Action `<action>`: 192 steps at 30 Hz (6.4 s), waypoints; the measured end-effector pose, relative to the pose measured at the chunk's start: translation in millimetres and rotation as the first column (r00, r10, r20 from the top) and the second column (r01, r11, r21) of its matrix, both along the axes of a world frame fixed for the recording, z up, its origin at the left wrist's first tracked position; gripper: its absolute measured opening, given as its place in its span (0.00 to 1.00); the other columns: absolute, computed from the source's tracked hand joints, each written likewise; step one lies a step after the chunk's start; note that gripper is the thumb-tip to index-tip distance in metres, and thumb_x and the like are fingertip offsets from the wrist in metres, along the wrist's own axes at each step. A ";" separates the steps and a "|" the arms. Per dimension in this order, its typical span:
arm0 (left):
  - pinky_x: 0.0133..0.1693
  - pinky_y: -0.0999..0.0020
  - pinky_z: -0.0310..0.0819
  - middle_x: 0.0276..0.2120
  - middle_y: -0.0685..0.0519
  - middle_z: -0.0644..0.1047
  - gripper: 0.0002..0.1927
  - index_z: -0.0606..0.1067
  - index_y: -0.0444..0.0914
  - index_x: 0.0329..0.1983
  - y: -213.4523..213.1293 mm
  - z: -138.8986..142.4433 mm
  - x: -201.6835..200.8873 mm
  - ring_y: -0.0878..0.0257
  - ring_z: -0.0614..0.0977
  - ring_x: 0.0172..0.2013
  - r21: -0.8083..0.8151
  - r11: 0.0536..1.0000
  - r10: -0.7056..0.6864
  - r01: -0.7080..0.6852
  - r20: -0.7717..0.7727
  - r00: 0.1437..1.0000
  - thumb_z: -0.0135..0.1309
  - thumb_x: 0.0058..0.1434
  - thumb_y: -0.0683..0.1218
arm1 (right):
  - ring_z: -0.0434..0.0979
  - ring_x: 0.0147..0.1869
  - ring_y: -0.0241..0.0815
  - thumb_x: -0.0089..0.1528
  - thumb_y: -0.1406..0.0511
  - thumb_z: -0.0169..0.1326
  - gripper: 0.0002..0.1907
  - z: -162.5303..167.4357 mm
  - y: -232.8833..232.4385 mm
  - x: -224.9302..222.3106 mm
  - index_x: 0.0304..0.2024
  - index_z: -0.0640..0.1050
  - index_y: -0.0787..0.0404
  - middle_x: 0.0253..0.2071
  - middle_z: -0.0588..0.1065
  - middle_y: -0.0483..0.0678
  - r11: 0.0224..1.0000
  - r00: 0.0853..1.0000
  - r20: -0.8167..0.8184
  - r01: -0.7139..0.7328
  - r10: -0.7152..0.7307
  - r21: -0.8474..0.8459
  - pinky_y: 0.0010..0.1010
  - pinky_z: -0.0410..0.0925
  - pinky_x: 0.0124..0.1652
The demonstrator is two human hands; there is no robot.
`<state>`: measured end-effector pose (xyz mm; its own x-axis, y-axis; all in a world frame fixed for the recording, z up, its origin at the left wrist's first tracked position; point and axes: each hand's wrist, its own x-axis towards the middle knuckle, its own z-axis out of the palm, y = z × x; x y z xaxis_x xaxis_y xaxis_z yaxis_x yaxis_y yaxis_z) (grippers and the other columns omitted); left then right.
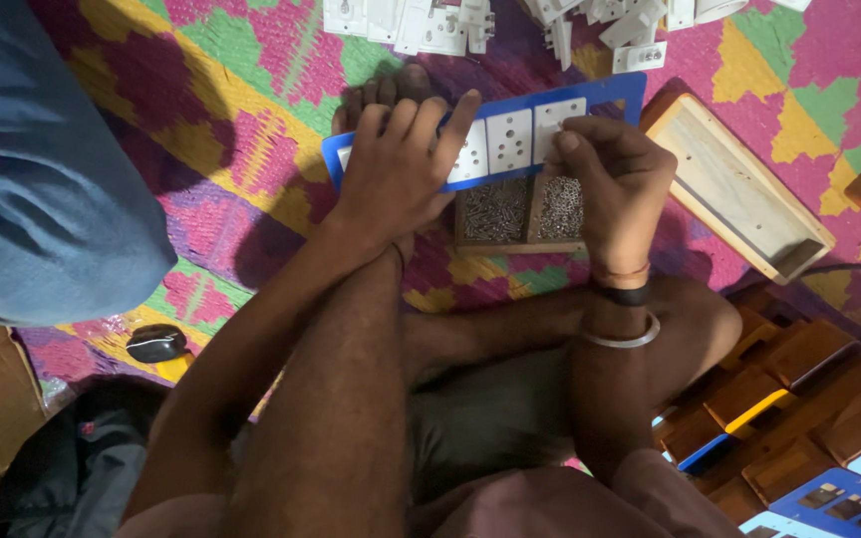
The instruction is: The person sits on a colorful mat and assembles small metal pins into white plastic electrical switch modules using a blue plastic jig. They repeatedly pick pins from a wooden box and insert them into the modules, occasionally adjusting the jig and handling the components.
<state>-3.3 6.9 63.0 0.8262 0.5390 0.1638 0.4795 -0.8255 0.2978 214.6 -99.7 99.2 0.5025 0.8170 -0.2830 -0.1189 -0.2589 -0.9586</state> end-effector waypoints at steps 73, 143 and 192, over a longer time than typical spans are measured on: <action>0.42 0.55 0.81 0.75 0.48 0.58 0.47 0.65 0.58 0.75 27.2 36.3 43.0 0.38 0.75 0.62 -0.023 0.926 -0.364 0.376 0.199 0.910 0.67 0.48 0.53 | 0.78 0.33 0.38 0.76 0.63 0.48 0.10 -24.4 -12.4 23.0 0.55 0.69 0.63 0.42 0.74 0.46 0.974 0.921 -0.368 0.185 -0.125 0.134 0.30 0.75 0.32; 0.46 0.55 0.81 0.40 0.39 0.77 0.14 0.73 0.27 0.49 -3.0 -90.7 44.9 0.50 0.84 0.39 -0.710 -0.634 0.347 0.307 0.093 0.933 0.55 0.68 0.44 | 0.79 0.37 0.33 0.74 0.70 0.55 0.04 -32.2 3.0 4.3 0.46 0.76 0.66 0.40 0.77 0.47 0.983 0.905 0.395 0.102 -0.155 0.154 0.24 0.72 0.36; 0.43 0.59 0.81 0.39 0.43 0.77 0.28 0.61 0.34 0.68 -0.3 -60.1 53.4 0.55 0.82 0.37 -0.746 -0.612 0.330 0.261 0.059 0.942 0.53 0.68 0.44 | 0.81 0.40 0.41 0.68 0.78 0.61 0.07 -17.7 -2.7 3.6 0.47 0.79 0.67 0.42 0.78 0.52 0.997 0.676 0.735 -0.008 -0.053 0.079 0.29 0.72 0.39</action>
